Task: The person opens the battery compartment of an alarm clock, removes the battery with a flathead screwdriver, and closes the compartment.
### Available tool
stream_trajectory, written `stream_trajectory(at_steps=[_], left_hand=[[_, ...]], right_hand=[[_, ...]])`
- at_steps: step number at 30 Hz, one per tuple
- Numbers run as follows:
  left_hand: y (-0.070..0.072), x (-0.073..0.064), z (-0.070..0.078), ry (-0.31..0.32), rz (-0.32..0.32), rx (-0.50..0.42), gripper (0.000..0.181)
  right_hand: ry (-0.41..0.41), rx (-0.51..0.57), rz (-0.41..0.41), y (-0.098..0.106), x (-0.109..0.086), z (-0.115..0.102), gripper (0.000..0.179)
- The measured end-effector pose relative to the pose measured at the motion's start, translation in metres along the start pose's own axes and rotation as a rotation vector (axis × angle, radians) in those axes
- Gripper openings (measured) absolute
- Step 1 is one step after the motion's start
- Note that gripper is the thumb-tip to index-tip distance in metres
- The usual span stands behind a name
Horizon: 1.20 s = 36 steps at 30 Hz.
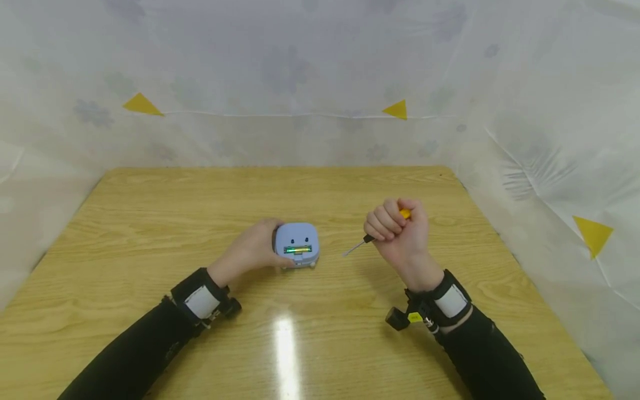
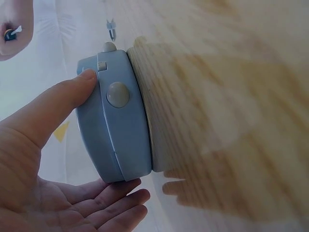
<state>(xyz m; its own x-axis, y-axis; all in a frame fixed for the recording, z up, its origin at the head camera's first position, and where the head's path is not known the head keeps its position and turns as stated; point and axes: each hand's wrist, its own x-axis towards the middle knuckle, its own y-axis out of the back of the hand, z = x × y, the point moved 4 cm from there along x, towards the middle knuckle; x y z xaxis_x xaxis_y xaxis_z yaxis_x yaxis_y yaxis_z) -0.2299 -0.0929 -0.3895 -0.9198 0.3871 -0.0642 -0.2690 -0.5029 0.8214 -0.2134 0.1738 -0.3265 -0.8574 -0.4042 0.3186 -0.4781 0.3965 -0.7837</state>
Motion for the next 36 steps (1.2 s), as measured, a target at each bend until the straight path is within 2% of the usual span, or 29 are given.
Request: stream_trajectory(at_steps=[8,13,16,21,26,36], left_hand=[[0.001,0.000,0.002,0.006,-0.002,0.004,0.099],[0.001,-0.001,0.003,0.005,-0.006,0.003,0.100],[0.001,-0.001,0.003,0.005,-0.007,-0.003,0.099],[0.001,-0.002,0.002,0.000,-0.009,-0.007,0.099],[0.001,-0.002,0.002,-0.001,-0.013,-0.010,0.099],[0.001,-0.003,0.003,0.018,-0.004,0.005,0.099]], right_hand=[[0.039,0.059,0.000,0.003,0.001,-0.001,0.040],[0.053,0.087,-0.027,0.004,0.001,-0.001,0.052],[0.054,0.130,-0.003,0.007,0.001,-0.001,0.056],[0.054,0.208,0.071,0.013,0.002,0.000,0.048],[0.049,0.260,0.079,0.016,0.002,0.000,0.044],[0.047,0.231,0.064,0.017,0.005,0.004,0.045]])
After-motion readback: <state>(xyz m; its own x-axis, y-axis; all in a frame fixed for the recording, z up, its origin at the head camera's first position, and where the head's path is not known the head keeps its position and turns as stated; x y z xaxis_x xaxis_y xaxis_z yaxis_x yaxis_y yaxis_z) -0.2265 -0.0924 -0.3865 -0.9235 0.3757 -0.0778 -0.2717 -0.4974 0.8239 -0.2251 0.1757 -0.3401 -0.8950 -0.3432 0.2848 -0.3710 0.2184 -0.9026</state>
